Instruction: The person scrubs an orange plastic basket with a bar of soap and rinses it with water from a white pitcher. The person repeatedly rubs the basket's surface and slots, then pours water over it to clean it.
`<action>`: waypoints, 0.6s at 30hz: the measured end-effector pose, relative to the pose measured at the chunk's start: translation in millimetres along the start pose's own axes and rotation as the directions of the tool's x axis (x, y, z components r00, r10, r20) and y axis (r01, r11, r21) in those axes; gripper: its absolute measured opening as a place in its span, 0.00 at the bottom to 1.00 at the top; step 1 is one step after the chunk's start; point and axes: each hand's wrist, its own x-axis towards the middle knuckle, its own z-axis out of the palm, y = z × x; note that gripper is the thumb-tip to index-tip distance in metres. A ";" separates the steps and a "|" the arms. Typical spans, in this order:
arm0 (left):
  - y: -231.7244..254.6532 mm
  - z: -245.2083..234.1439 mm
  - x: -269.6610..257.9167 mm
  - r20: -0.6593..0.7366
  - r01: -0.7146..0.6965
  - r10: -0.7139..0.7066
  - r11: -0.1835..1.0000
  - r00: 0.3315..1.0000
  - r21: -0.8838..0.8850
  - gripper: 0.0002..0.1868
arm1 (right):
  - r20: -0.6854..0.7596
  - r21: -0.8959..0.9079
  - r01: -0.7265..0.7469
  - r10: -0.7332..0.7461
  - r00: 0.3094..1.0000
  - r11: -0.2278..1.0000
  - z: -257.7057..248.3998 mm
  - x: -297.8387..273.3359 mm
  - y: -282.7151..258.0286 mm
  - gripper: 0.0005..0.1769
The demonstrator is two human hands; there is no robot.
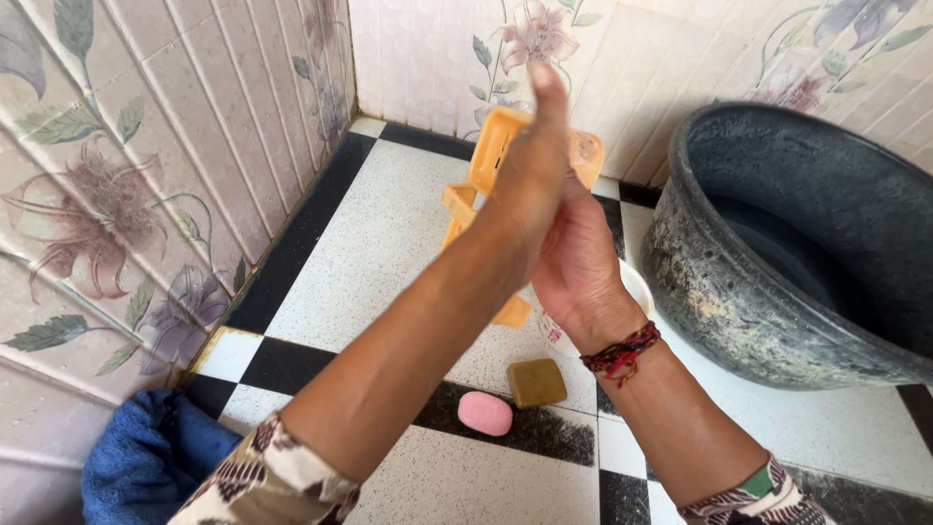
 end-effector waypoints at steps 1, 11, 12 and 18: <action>-0.7 -4.3 8.9 0.000 0.014 -0.015 0.992 1.000 -0.122 0.56 | -0.002 -0.073 0.027 -0.027 1.000 0.997 2.0 -0.1 1.3 0.23; -20.3 1.9 7.8 -0.152 -0.088 0.104 0.990 0.983 0.111 0.56 | -0.005 0.076 -0.095 0.096 0.995 0.993 -5.6 13.7 -0.5 0.16; -16.4 -0.4 12.7 -0.199 -0.043 0.071 0.990 0.977 0.138 0.57 | 0.024 0.039 -0.085 0.084 0.996 0.996 -5.1 9.4 2.7 0.16; -15.5 -12.8 18.8 -0.247 0.025 -0.059 0.990 0.967 -0.139 0.52 | 0.040 -0.097 -0.078 0.082 0.996 0.992 0.8 0.5 2.8 0.18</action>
